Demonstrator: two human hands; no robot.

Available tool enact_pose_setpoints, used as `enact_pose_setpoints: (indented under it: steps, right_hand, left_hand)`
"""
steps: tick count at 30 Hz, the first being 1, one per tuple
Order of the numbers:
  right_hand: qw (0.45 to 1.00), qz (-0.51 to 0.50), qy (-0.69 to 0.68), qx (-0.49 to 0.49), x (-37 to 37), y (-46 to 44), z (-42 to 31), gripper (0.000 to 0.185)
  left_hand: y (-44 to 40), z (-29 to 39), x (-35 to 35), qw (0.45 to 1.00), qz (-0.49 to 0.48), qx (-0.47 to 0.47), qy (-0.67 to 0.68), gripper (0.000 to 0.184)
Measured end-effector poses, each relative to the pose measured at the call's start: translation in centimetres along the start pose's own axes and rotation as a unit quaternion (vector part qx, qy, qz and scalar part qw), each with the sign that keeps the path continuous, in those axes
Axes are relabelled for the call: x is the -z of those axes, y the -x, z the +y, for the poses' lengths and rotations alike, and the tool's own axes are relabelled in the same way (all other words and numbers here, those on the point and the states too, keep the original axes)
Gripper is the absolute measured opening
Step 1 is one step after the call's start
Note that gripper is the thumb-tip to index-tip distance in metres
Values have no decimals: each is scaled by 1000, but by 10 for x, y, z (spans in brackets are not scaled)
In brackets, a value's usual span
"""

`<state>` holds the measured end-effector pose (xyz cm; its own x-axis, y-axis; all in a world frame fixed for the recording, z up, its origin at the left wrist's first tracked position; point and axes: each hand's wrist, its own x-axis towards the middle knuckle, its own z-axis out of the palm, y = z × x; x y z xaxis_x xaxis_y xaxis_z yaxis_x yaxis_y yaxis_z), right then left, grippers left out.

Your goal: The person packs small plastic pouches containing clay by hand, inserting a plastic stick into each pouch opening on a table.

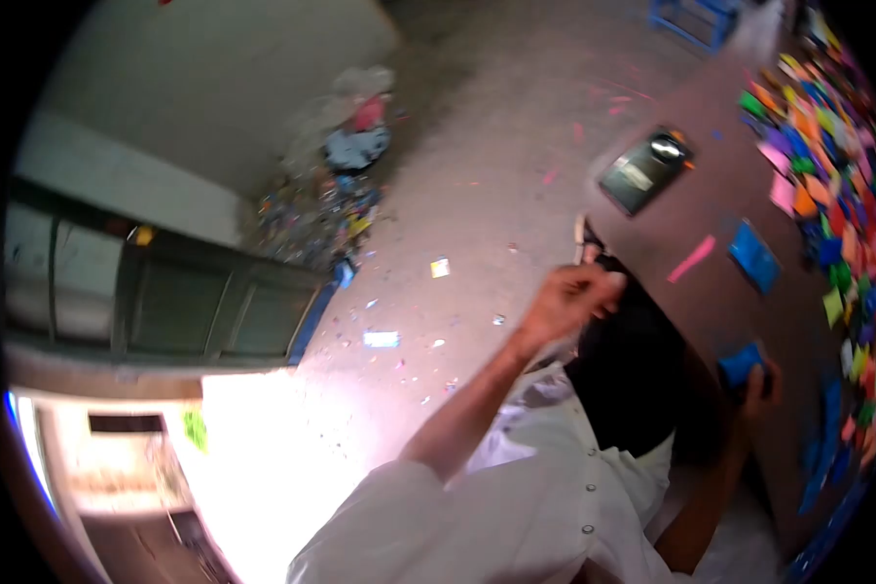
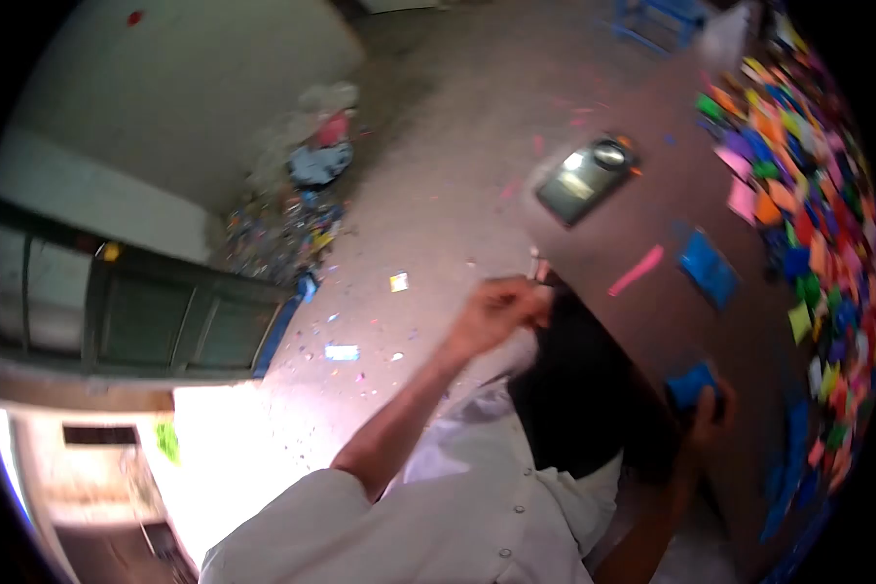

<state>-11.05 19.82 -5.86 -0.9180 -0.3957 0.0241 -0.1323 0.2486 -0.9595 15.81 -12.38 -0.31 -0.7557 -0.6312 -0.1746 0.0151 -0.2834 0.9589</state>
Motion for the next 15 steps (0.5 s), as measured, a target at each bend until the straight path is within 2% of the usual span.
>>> enact_pose_setpoints:
  steps: [1, 3, 5, 7, 8, 10, 11, 13, 15]
  right_hand:
    - [1000, 5, -20, -3, -2, -2, 4, 30]
    - [999, -25, -36, 7, -3, -2, -9, 31]
    - [998, -43, -43, 10, -12, 3, -19, 32]
    - [989, -78, 83, 97, -22, 17, -31, 32]
    - [988, -81, 82, 100, -34, 26, -33, 32]
    - [993, -91, -72, 24, -68, 47, -39, 30]
    - [992, -96, -74, 25, -76, 51, -51, 30]
    - [982, -167, -50, 78, -89, 53, -79, 31]
    - [981, -174, -21, 87, -90, 51, -79, 33]
  left_hand:
    - [3, 8, -10, 999, -11, 46, -6, 19]
    - [4, 14, -31, 992, -66, 9, -109, 17]
    - [9, -15, -57, 985, -45, -142, -84, 18]
    - [25, -8, -83, 984, -29, -164, -66, 18]
    - [29, -3, -95, 981, -24, -184, -50, 18]
    - [35, -3, -104, 982, -27, -176, -60, 18]
    - [37, -3, -106, 983, -34, -165, -69, 18]
    - [39, -4, -107, 982, -15, -172, -73, 18]
    - [40, -6, -107, 982, 0, -176, -74, 19]
